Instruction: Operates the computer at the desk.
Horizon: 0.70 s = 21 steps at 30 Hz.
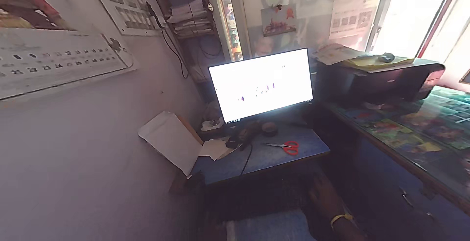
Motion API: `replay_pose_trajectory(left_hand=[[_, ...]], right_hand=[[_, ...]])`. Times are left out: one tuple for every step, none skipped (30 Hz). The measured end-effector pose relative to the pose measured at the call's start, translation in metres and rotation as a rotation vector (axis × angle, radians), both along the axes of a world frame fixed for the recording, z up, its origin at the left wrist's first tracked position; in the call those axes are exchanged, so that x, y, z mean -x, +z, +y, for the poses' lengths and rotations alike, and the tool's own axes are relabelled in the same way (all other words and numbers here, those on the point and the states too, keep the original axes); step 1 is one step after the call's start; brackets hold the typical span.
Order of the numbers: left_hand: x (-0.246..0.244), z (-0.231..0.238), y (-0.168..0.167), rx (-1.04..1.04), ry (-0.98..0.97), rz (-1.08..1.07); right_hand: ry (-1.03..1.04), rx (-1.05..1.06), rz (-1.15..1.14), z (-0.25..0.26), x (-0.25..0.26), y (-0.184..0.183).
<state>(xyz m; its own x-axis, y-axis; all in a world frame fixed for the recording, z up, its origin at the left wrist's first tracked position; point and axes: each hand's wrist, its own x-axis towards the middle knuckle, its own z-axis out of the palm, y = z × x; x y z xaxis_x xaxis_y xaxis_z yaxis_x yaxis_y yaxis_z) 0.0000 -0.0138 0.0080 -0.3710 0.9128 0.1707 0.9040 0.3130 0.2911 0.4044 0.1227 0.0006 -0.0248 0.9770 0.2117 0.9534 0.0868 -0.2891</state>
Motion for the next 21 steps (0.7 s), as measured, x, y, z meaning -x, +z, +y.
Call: replay_pose_trajectory(left_hand=[[0.001,-0.001,-0.005,-0.020,-0.002,0.010],[0.001,-0.001,-0.009,-0.031,0.003,0.029],[0.002,-0.001,-0.015,-0.055,0.006,0.046],[0.004,0.000,-0.024,-0.092,0.008,0.063],[0.007,0.003,-0.033,-0.129,0.015,0.082],[0.008,0.003,-0.032,-0.133,0.007,0.065],[0.005,0.001,-0.023,-0.115,-0.012,0.017],[0.004,0.000,-0.017,-0.102,-0.022,-0.007],[0.003,0.001,-0.015,-0.096,-0.026,-0.013],[0.003,0.002,-0.014,-0.097,-0.028,-0.010],[0.004,0.003,-0.014,-0.095,-0.027,-0.006],[0.004,0.004,-0.013,-0.089,-0.023,-0.003],[0.004,0.003,-0.012,-0.089,-0.020,0.003],[0.003,0.002,-0.012,-0.091,-0.020,0.009],[0.003,0.001,-0.012,-0.096,-0.022,0.012],[0.003,0.001,-0.013,-0.101,-0.023,0.014],[0.003,0.001,-0.015,-0.113,-0.022,0.019],[0.004,0.001,-0.018,-0.130,-0.022,0.026],[0.005,0.000,-0.020,-0.142,-0.025,0.027],[0.005,0.000,-0.021,-0.148,-0.028,0.025],[0.006,0.001,-0.022,-0.151,-0.031,0.023]], right_hand=[[-0.002,-0.011,-0.007,0.000,0.000,-0.001],[-0.004,-0.023,-0.012,0.000,-0.001,-0.003],[-0.004,-0.035,-0.013,-0.001,-0.001,-0.004],[-0.001,-0.044,-0.010,-0.001,-0.001,-0.005],[0.001,-0.049,-0.006,-0.001,-0.001,-0.004],[0.002,-0.059,-0.004,-0.001,-0.001,-0.003],[-0.001,-0.079,-0.003,-0.002,-0.001,-0.002],[-0.006,-0.077,0.000,-0.003,-0.001,-0.002],[-0.010,-0.077,0.001,-0.003,-0.002,-0.002],[-0.014,-0.073,0.002,-0.003,-0.002,-0.002],[-0.017,-0.062,0.002,-0.003,-0.002,-0.001],[-0.017,-0.048,0.002,-0.002,-0.002,0.000],[-0.018,-0.035,0.003,-0.003,-0.002,0.001],[-0.018,-0.027,0.007,-0.003,-0.002,0.002],[-0.020,-0.012,0.008,-0.004,-0.002,0.002],[-0.018,-0.012,0.007,-0.004,-0.002,0.003],[-0.016,-0.020,0.007,-0.004,-0.002,0.002],[-0.014,-0.027,0.006,-0.003,-0.002,0.002],[-0.009,-0.031,0.004,-0.002,-0.002,0.001],[-0.003,-0.037,0.002,-0.001,-0.002,0.000],[0.005,-0.027,-0.004,-0.001,-0.003,0.001]])
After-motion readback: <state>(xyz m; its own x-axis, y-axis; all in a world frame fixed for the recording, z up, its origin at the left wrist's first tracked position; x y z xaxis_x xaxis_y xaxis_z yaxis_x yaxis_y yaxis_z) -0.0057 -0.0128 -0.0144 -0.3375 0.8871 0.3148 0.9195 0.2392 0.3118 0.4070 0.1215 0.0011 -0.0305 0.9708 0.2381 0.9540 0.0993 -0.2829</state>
